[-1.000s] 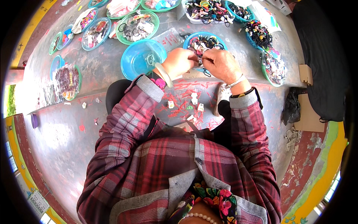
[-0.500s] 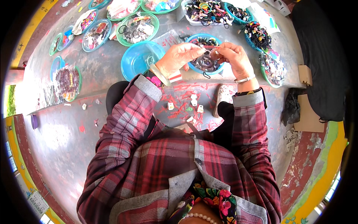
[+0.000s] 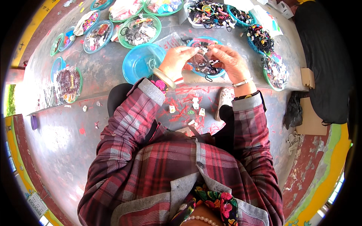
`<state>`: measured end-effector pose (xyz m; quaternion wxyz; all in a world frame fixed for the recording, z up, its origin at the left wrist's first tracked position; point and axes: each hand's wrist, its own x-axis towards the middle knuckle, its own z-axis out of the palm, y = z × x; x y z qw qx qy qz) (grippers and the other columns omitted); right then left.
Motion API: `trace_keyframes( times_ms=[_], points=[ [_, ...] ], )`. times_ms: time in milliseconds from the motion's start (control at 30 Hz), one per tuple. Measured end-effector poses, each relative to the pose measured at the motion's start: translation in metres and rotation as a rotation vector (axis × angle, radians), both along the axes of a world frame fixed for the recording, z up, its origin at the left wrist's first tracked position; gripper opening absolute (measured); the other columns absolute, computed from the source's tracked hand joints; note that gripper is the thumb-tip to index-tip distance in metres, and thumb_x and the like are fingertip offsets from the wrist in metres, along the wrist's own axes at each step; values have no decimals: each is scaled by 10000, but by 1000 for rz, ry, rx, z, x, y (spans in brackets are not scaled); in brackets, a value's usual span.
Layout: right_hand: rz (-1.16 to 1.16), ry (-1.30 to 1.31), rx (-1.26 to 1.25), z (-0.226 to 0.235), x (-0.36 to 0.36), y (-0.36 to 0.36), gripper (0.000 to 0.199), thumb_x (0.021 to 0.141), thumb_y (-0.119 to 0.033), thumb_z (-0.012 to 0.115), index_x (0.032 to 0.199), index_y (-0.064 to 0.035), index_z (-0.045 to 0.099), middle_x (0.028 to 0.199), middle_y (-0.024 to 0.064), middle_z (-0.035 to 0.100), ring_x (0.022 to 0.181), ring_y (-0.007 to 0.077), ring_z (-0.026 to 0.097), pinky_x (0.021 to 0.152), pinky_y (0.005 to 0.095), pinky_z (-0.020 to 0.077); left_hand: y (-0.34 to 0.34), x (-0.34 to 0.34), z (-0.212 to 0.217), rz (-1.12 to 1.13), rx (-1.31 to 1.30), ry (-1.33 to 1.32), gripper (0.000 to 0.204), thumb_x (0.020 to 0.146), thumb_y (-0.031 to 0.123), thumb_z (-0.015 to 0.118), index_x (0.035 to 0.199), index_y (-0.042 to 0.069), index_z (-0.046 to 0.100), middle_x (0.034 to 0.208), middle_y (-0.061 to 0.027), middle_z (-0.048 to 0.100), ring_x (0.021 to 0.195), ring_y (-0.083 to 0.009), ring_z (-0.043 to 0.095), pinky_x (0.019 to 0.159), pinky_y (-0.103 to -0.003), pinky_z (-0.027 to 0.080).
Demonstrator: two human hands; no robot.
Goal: The person sits on the floor and assembles small hair accessories by hand. They pick up small plastic clips and rubber bands from a blue bowl, attach the bands to the clips, and place the finished items into a clear plastic bag.
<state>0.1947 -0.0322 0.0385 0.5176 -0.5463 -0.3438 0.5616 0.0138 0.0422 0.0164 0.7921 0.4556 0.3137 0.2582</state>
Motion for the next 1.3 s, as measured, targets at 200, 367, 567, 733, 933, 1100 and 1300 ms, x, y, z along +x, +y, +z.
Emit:
trace_keyframes(
  times_ms=[200, 367, 567, 733, 933, 1100, 1300],
  points=[
    [-116, 44, 20, -6, -24, 3, 189, 780, -202, 671, 904, -59, 663, 821, -3, 643, 708, 68, 561, 623, 199, 421, -5, 1, -2, 77, 119, 90, 276, 863, 255, 572, 986, 13, 615, 791, -22, 618, 636, -59, 540, 480, -174, 436],
    [-259, 77, 21, -22, -11, 6, 184, 803, -197, 644, 902, -43, 650, 837, 23, 638, 715, 99, 576, 639, 228, 448, -4, 3, 0, 83, -14, 5, 299, 849, 266, 592, 994, 4, 598, 809, -25, 613, 702, -77, 568, 496, -180, 450],
    [-455, 224, 55, -13, -5, 7, 145, 792, -174, 654, 822, -33, 638, 702, 13, 588, 589, 104, 527, 550, 231, 434, 0, 2, -8, -24, 66, 38, 281, 845, 255, 595, 977, 7, 592, 902, -79, 633, 748, -117, 603, 513, -182, 457],
    [-490, 225, 70, -16, 0, 7, 147, 791, -169, 654, 814, -26, 628, 676, 20, 577, 577, 114, 534, 528, 233, 441, -3, 3, 3, -74, 54, 47, 265, 852, 218, 581, 974, -17, 587, 904, -91, 635, 809, -151, 627, 522, -183, 447],
    [-476, 192, 65, -23, 2, 8, 187, 803, -197, 644, 883, -29, 622, 746, 27, 600, 619, 121, 559, 556, 232, 431, -4, 3, -2, -16, 132, 51, 212, 859, 169, 562, 939, -26, 587, 894, -91, 638, 812, -161, 635, 521, -197, 440],
    [-518, 270, 133, -23, -1, 8, 158, 805, -183, 641, 858, -37, 610, 762, 35, 605, 640, 129, 568, 568, 237, 422, -7, 6, -10, 40, 173, -40, 197, 857, 161, 565, 918, -26, 585, 896, -94, 633, 813, -172, 637, 517, -198, 437],
    [-545, 237, 164, -20, 1, 8, 132, 805, -174, 640, 830, -47, 614, 723, 17, 594, 607, 107, 543, 540, 224, 400, -7, 6, -4, 14, -85, -57, 256, 833, 190, 610, 984, -11, 562, 907, -95, 628, 821, -164, 631, 489, -182, 417]
  ],
)
